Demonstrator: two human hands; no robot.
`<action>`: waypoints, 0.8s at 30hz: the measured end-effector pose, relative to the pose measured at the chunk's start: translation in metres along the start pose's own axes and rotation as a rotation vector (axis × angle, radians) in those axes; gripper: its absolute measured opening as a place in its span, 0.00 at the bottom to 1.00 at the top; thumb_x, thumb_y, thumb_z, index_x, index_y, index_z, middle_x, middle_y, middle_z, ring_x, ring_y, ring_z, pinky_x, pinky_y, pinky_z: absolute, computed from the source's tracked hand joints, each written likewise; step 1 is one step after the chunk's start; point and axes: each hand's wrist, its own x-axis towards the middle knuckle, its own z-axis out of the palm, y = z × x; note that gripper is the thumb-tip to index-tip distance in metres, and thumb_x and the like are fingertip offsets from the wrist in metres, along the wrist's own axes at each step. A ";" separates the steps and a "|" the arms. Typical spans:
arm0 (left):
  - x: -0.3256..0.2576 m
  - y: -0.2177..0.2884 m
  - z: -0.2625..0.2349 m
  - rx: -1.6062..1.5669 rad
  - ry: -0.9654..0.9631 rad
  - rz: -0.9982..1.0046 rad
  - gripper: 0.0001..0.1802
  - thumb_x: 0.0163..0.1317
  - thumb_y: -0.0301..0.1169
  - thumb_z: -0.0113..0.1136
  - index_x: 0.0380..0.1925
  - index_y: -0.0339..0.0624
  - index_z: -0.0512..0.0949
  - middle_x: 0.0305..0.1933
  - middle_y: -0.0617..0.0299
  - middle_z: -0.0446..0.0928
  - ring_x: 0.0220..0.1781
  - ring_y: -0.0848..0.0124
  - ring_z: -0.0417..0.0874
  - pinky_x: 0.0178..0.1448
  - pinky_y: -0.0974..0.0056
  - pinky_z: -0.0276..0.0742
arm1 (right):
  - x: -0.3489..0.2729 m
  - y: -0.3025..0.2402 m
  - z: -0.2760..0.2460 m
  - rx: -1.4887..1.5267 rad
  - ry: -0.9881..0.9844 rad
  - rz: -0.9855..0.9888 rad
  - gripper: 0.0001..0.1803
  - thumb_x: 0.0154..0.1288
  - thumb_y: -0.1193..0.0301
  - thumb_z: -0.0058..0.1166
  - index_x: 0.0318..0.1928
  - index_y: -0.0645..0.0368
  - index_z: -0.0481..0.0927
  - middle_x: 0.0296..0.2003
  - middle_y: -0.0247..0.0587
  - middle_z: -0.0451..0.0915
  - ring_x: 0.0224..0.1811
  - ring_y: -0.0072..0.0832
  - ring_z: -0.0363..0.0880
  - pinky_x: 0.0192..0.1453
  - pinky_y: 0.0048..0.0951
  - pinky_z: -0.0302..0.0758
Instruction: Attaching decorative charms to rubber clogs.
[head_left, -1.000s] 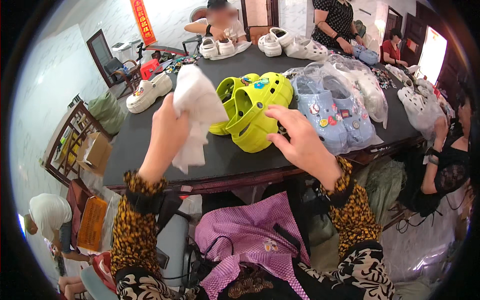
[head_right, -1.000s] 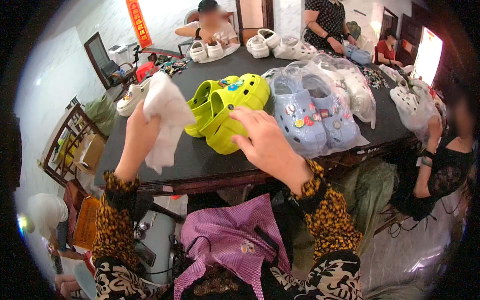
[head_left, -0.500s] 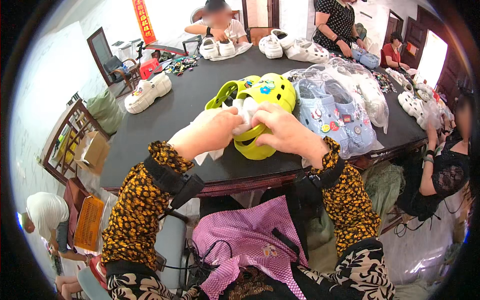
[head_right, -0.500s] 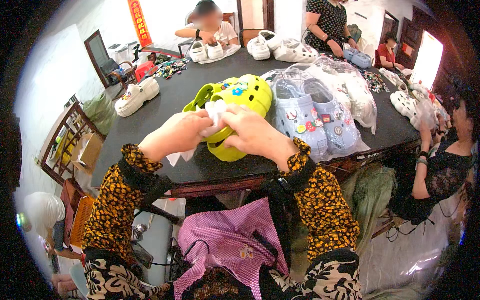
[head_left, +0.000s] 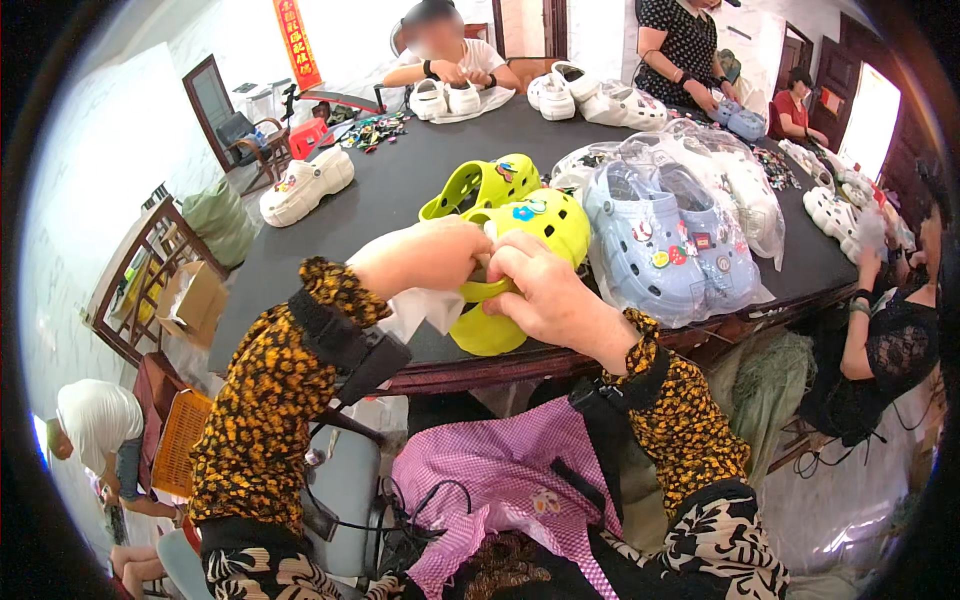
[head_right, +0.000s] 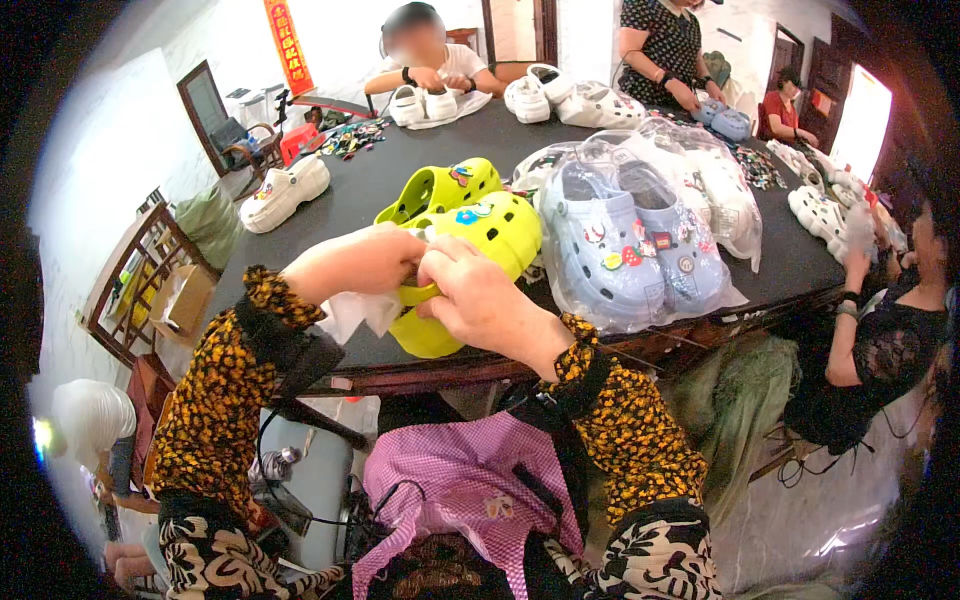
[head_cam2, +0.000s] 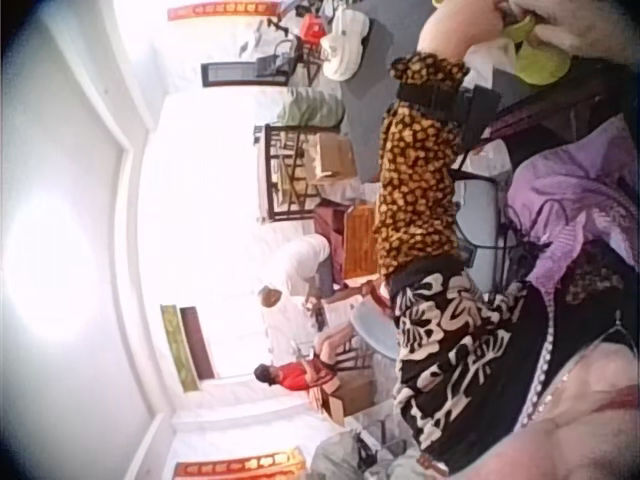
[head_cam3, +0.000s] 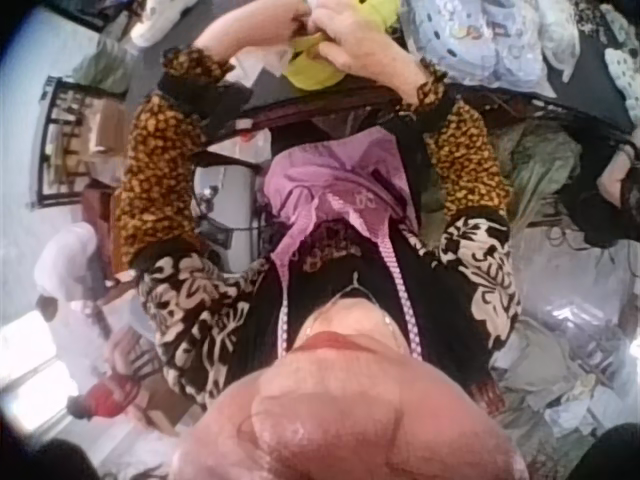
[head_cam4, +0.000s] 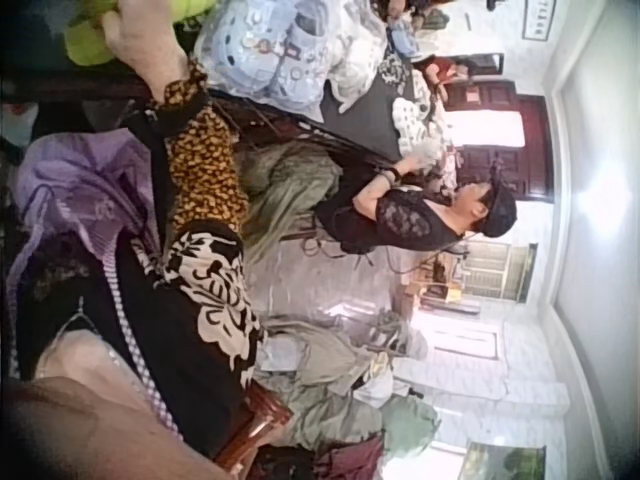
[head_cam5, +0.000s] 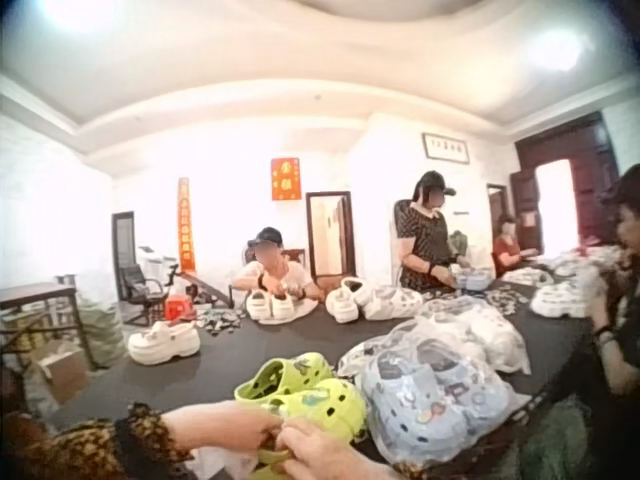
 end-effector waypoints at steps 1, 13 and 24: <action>0.005 0.001 0.004 0.008 0.016 -0.009 0.08 0.58 0.29 0.54 0.33 0.38 0.79 0.31 0.43 0.79 0.35 0.47 0.81 0.40 0.53 0.76 | -0.001 0.001 0.002 0.000 -0.004 0.006 0.15 0.49 0.76 0.65 0.35 0.61 0.71 0.39 0.48 0.73 0.46 0.46 0.72 0.50 0.39 0.70; 0.031 0.036 0.021 -0.280 0.283 -0.211 0.19 0.50 0.38 0.62 0.32 0.30 0.79 0.27 0.41 0.79 0.30 0.51 0.82 0.38 0.55 0.77 | -0.051 -0.007 -0.006 -0.013 0.077 0.146 0.16 0.48 0.74 0.66 0.33 0.62 0.70 0.38 0.50 0.72 0.43 0.49 0.72 0.48 0.41 0.70; -0.056 0.109 -0.003 0.244 0.467 -0.002 0.18 0.55 0.33 0.66 0.44 0.37 0.78 0.44 0.49 0.76 0.48 0.51 0.78 0.53 0.55 0.74 | -0.063 -0.008 -0.008 0.004 0.095 0.181 0.16 0.45 0.75 0.67 0.32 0.61 0.71 0.36 0.47 0.72 0.41 0.48 0.73 0.46 0.41 0.72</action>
